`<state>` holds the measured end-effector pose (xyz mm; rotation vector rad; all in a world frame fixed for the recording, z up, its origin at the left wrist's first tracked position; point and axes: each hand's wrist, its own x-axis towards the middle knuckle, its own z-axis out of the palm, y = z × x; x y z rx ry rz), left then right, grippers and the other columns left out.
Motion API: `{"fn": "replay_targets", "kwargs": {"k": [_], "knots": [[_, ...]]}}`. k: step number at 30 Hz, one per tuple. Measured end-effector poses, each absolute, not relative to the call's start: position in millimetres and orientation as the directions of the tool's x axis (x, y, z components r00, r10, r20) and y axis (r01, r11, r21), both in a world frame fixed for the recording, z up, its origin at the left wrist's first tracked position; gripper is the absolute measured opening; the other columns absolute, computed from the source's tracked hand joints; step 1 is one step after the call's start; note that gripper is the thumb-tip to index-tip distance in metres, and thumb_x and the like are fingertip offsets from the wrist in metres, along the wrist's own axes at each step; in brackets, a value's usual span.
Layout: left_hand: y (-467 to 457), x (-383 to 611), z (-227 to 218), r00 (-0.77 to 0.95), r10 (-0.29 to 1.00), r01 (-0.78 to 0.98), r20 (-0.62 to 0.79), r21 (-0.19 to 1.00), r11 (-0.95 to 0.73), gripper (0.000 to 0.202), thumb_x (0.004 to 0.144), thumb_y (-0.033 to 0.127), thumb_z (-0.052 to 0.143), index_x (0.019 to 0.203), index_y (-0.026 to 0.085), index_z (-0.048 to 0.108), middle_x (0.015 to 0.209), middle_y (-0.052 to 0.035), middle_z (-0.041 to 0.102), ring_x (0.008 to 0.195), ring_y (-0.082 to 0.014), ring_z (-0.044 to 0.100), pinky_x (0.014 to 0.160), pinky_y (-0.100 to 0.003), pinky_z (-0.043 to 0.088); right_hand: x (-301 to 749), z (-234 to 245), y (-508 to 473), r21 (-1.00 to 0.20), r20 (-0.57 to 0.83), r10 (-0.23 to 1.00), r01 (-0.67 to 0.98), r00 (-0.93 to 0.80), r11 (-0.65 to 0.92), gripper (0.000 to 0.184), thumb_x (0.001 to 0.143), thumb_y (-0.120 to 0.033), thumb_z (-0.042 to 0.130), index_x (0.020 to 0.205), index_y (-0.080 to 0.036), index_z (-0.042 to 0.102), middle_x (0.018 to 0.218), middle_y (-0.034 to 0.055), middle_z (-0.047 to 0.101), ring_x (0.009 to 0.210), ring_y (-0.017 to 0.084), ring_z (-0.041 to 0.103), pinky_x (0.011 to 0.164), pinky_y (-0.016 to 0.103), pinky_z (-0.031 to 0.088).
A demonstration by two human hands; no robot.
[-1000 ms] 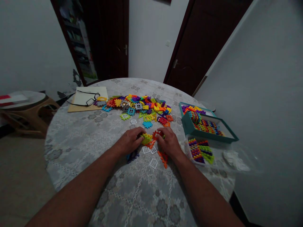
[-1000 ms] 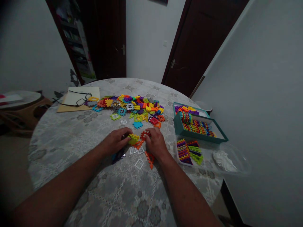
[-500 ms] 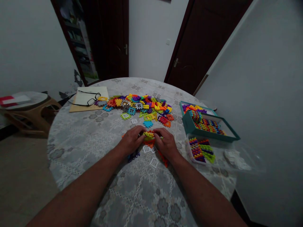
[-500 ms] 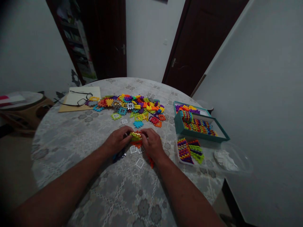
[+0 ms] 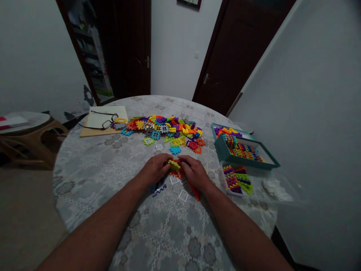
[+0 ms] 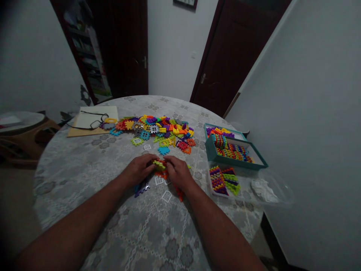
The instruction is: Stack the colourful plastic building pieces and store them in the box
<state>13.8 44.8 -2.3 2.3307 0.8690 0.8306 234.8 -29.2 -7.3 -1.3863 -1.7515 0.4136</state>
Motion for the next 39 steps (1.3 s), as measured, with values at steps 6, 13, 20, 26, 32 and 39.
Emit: {"fn": "replay_targets", "kwargs": {"k": [6,13,20,26,32,39], "knots": [[44,13,1,0.601,0.709,0.395,0.369,0.633,-0.665,0.025,0.092,0.016,0.060,0.113,0.020,0.074,0.106,-0.0081,0.079,0.095,-0.0236,0.073,0.094,-0.039,0.057,256,-10,6,-0.419,0.449,0.878,0.907,0.167,0.043,0.046,0.099,-0.016,0.055,0.142,-0.015,0.070,0.155,0.0190,0.062,0.147,0.031,0.055,0.126,0.050,0.043],[44,13,4,0.598,0.702,0.390,0.387,0.624,-0.677,0.026,0.090,0.013,0.061,0.111,0.022,0.073,0.107,-0.0084,0.079,0.096,-0.0243,0.072,0.094,-0.040,0.057,258,-7,28,-0.204,0.238,0.895,0.921,0.377,-0.333,0.050,0.105,-0.029,0.058,0.154,-0.024,0.061,0.162,0.0193,0.052,0.140,0.038,0.056,0.112,0.051,0.049],[45,13,-1,0.622,0.688,0.388,0.374,0.616,-0.686,0.027,0.091,0.014,0.061,0.114,0.022,0.072,0.112,-0.0091,0.078,0.099,-0.0246,0.072,0.095,-0.040,0.057,253,3,7,-0.134,0.177,0.945,0.958,0.274,-0.253,0.035,0.102,-0.033,0.064,0.133,-0.019,0.071,0.127,0.0182,0.068,0.122,0.032,0.062,0.105,0.041,0.048],[42,14,-2,0.648,0.674,0.395,0.356,0.599,-0.696,0.024,0.092,0.014,0.061,0.111,0.022,0.073,0.108,-0.0068,0.078,0.099,-0.0238,0.073,0.097,-0.038,0.056,248,1,-22,-0.262,0.220,0.975,0.963,0.001,0.059,0.025,0.106,-0.030,0.059,0.123,-0.019,0.075,0.118,0.0130,0.076,0.118,0.027,0.066,0.109,0.036,0.045],[38,15,1,0.661,0.666,0.391,0.345,0.600,-0.699,0.025,0.094,0.015,0.060,0.113,0.023,0.073,0.109,-0.0056,0.079,0.103,-0.0229,0.074,0.099,-0.035,0.056,246,-11,-28,-0.471,0.408,0.913,0.856,0.001,0.210,0.031,0.111,-0.024,0.046,0.118,-0.020,0.076,0.113,0.0098,0.080,0.110,0.024,0.071,0.105,0.036,0.050],[36,14,4,0.648,0.691,0.415,0.319,0.613,-0.672,0.027,0.092,0.014,0.062,0.115,0.023,0.074,0.110,-0.0062,0.079,0.101,-0.0232,0.074,0.099,-0.037,0.057,247,-5,-30,-0.492,0.546,0.836,0.829,0.055,0.266,0.029,0.110,-0.026,0.050,0.117,-0.022,0.078,0.113,0.0109,0.080,0.110,0.027,0.070,0.105,0.044,0.053]]}}
